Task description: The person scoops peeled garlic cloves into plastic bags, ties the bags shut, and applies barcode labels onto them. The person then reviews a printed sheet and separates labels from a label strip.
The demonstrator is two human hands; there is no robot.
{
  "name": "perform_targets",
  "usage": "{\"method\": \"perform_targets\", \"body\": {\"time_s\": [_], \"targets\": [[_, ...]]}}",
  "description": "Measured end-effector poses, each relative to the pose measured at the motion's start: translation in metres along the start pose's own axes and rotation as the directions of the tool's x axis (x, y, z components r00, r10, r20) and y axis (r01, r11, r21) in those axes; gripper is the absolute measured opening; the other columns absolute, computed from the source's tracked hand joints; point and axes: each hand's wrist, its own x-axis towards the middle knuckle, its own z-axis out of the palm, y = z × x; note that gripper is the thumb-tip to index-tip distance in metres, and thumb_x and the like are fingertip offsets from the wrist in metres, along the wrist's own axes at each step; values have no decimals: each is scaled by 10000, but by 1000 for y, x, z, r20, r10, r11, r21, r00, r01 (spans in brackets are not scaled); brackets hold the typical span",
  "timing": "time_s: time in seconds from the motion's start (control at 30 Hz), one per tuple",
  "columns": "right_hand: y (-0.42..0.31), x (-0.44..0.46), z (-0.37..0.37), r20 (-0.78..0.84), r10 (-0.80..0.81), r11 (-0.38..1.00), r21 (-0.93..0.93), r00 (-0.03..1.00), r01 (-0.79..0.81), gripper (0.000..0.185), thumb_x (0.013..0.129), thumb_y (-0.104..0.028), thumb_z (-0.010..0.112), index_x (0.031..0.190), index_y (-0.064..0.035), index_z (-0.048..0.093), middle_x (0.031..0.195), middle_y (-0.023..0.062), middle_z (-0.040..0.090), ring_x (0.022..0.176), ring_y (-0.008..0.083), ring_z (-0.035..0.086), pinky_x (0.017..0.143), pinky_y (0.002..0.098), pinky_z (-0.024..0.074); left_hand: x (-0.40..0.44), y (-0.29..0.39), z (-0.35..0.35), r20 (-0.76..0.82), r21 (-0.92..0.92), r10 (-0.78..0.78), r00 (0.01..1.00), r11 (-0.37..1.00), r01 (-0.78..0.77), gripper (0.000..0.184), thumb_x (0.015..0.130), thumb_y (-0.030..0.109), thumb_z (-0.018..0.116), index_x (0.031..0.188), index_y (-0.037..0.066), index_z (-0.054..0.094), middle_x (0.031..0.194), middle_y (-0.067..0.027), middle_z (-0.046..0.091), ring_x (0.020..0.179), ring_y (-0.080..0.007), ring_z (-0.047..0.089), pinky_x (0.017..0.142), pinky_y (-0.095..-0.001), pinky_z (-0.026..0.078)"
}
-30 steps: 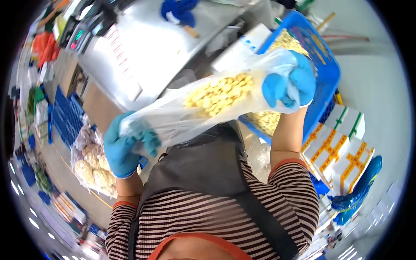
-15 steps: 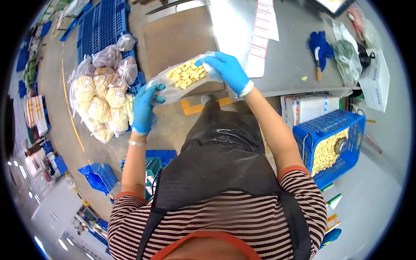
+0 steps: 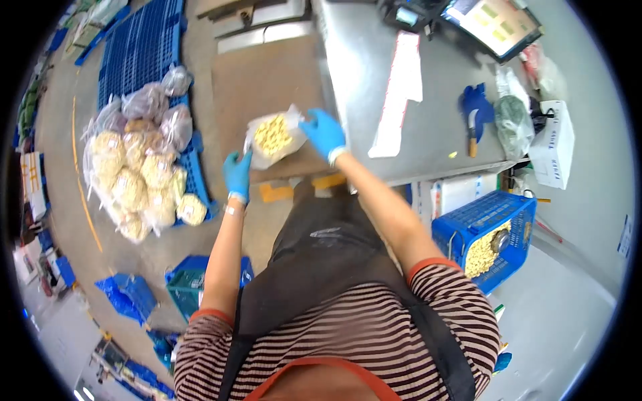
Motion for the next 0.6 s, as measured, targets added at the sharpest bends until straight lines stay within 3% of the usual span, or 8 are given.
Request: {"method": "perform_targets", "body": {"time_s": [0.07,0.2,0.23,0.27,0.33,0.43,0.53,0.6], "targets": [[-8,-36,-24,39,-27,999,22,999,26,424,913,-354,645,1234,-79,605,1064,183,682,916,333,662,839,411,528,-27,21,-20,-37,-63,-43,998,997,41,582,806,340,778,1203,-55,616,1222,-240,592,1097,-331,594,953,-415,470],[17,-103,-42,260,-38,999,-25,965,46,316,939,-314,608,1161,-95,658,1092,178,689,1001,388,656,856,432,528,-61,27,-40,-16,-73,-59,998,996,57,582,837,334,766,1251,-36,592,1252,-218,577,1131,-331,569,978,-420,451],[16,-115,-44,331,-15,999,33,944,5,304,937,-308,609,1140,-90,672,1070,176,696,981,384,664,845,432,533,-62,27,-42,-2,-94,-77,997,993,76,580,843,332,763,1257,-34,589,1261,-217,573,1139,-333,563,986,-422,445],[1,-121,-53,465,170,978,28,869,-206,301,939,-303,600,1145,-95,671,1079,171,694,989,373,664,848,432,532,-62,31,-44,-12,-87,-59,998,995,58,577,844,326,762,1262,-30,586,1264,-220,567,1138,-337,561,988,-420,443],[9,-126,-42,456,77,997,-36,887,-68,291,944,-298,585,1139,-100,672,1067,169,697,987,367,665,849,436,530,-65,44,-44,-29,-71,-31,999,997,29,573,846,314,760,1273,-23,579,1271,-224,557,1137,-343,558,992,-417,439],[0,-107,-19,502,25,996,58,864,-62,285,947,-297,574,1133,-104,672,1064,174,694,987,379,657,849,441,527,-57,63,-38,-63,60,44,997,997,-41,600,843,332,758,1292,-17,567,1279,-228,553,1143,-351,550,1006,-410,429],[-11,-67,34,411,-180,982,121,894,142,269,957,-251,562,1125,-71,669,1066,188,685,975,377,653,845,430,522,-35,58,-8,-221,262,265,938,943,-205,510,840,309,745,1218,-13,628,1172,-232,623,1072,-342,593,924,-417,465],[-23,-28,77,351,-269,963,109,897,247,239,951,-184,551,1107,-53,676,1052,201,677,959,377,652,846,426,517,-10,43,7,32,156,18,999,988,-23,422,836,288,734,1123,-15,670,1066,-228,655,986,-335,620,849,-428,476]]}}
